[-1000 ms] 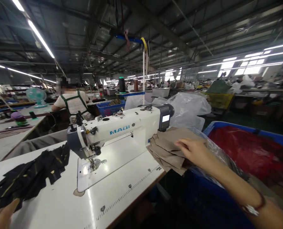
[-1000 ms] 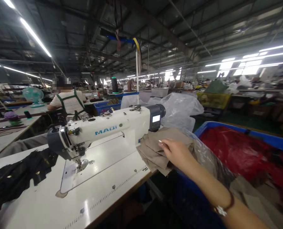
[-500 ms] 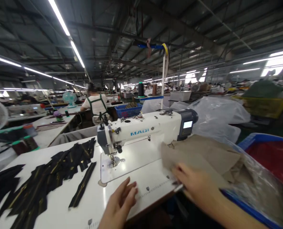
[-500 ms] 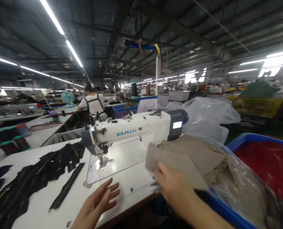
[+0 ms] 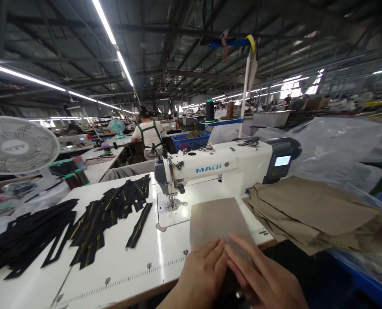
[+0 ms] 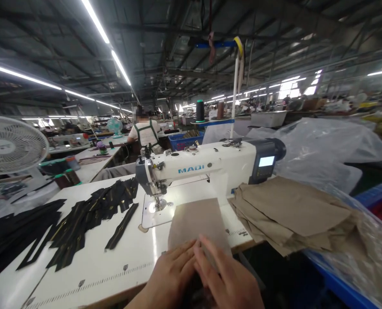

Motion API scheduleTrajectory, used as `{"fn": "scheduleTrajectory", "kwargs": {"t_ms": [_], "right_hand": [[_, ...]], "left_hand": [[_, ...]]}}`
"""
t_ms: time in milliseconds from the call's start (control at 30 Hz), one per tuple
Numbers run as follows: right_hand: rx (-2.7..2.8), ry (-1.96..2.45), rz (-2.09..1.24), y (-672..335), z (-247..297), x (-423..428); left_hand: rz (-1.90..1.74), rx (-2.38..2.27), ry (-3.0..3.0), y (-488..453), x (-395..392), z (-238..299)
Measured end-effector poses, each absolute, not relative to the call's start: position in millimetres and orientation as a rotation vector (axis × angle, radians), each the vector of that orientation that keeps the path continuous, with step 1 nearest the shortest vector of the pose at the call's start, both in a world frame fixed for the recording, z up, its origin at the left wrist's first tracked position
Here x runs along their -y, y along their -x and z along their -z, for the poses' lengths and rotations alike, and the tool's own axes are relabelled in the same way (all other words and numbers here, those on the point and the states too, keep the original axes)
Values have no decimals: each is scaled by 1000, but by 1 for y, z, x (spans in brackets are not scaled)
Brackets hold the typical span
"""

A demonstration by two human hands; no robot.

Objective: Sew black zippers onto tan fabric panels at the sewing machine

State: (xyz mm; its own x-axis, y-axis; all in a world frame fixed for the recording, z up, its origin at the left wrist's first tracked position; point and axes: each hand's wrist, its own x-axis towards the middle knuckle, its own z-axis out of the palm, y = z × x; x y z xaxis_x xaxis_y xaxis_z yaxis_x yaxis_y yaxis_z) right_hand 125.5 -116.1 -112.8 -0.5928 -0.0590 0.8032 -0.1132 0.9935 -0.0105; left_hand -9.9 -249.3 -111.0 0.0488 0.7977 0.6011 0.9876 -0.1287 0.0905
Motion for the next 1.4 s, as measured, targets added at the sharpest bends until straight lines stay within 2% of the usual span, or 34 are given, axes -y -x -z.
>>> {"fn": "scheduleTrajectory", "kwargs": {"t_ms": [133,300,433,867,1033,1200,1400], "right_hand": [[2421,-89,-173,-95,152,114],[2593,-66,-211,-87,164,111],[2637,-13,-394,-84,158,108],[2546,380,-823,-90,156,65],[2574,458,-810,-87,156,66],[2688,537,-664,-84,151,65],[2594,390,-694,-86,149,71]], "left_hand": [[834,2241,1895,19,253,144],[1014,2502,1907,31,272,123],[1102,2613,1728,42,290,117],[1100,2591,1398,61,298,120],[1014,2588,1407,59,298,121],[876,2641,1323,61,294,123],[770,2460,1479,55,291,123]]}}
